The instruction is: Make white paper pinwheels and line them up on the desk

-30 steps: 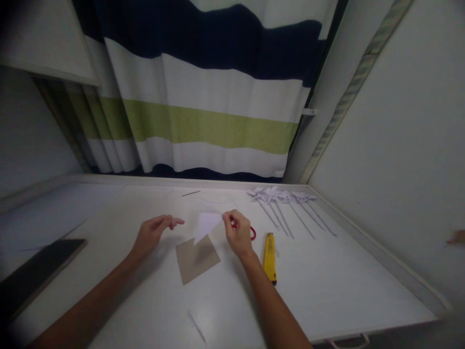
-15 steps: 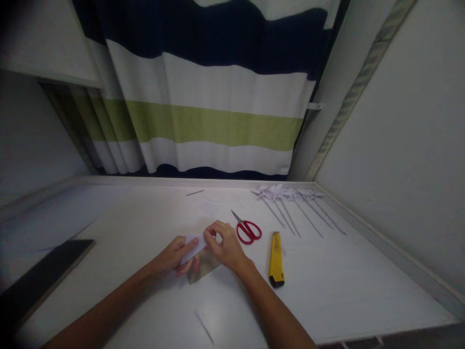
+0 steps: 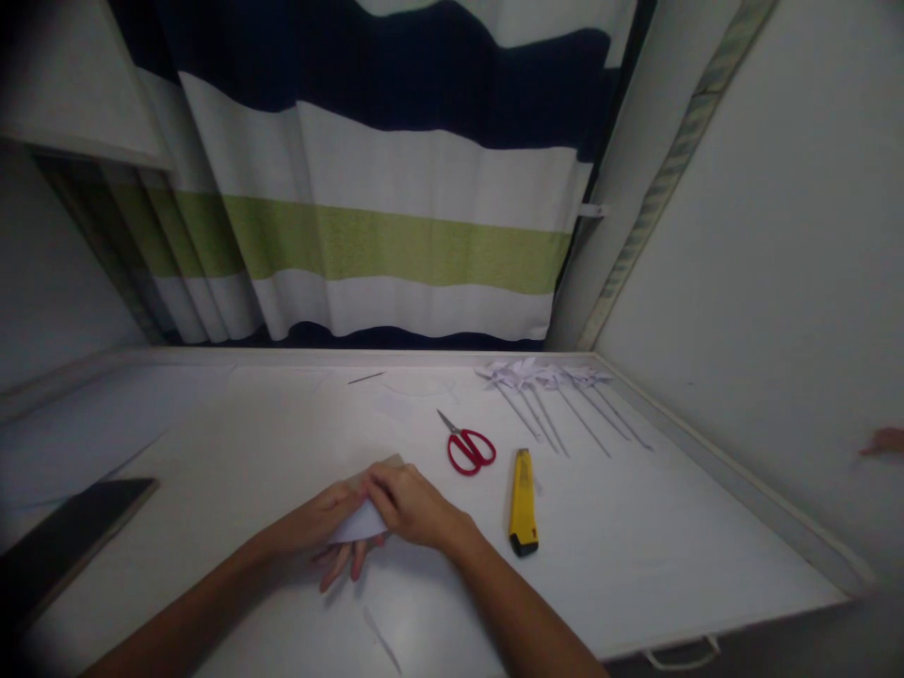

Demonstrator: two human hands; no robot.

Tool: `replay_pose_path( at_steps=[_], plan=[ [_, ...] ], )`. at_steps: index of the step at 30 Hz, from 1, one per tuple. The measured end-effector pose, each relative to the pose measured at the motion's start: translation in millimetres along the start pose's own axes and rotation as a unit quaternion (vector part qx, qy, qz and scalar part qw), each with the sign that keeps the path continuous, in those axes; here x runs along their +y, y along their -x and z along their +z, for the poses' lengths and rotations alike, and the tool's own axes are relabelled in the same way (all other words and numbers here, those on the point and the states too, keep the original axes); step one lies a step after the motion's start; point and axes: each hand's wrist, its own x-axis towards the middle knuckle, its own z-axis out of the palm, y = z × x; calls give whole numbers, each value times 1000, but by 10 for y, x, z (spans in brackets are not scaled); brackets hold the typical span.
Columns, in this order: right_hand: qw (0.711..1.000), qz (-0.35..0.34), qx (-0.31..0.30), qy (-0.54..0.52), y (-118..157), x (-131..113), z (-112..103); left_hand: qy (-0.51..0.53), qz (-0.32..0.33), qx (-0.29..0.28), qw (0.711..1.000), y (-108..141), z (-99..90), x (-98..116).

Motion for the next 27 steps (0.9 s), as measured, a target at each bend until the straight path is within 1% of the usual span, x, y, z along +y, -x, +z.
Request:
replay_pose_path(
  at_steps=[3, 7, 12, 15, 18, 23, 27],
  plan=[
    [999, 3, 27, 16, 0, -5, 24, 4, 15, 14, 1000, 3, 7, 33],
    [999, 4, 26, 41, 0, -2, 29, -1, -5, 9, 1000, 20, -7, 40],
    [997, -11, 53, 46, -1, 20, 35, 17, -32, -35, 999, 46, -54, 4],
    [997, -25, 61, 39, 3, 38, 25, 35, -36, -66, 997, 66, -62, 24],
    [997, -20, 71, 31, 9, 50, -10, 48, -40, -76, 995, 85, -48, 66],
    [995, 6, 99, 20, 7, 64, -78, 41, -40, -42, 997, 102, -35, 115],
    [990, 28, 140, 8, -4, 64, -90, 7, -20, 4, 1000, 105, -37, 150]
  ],
)
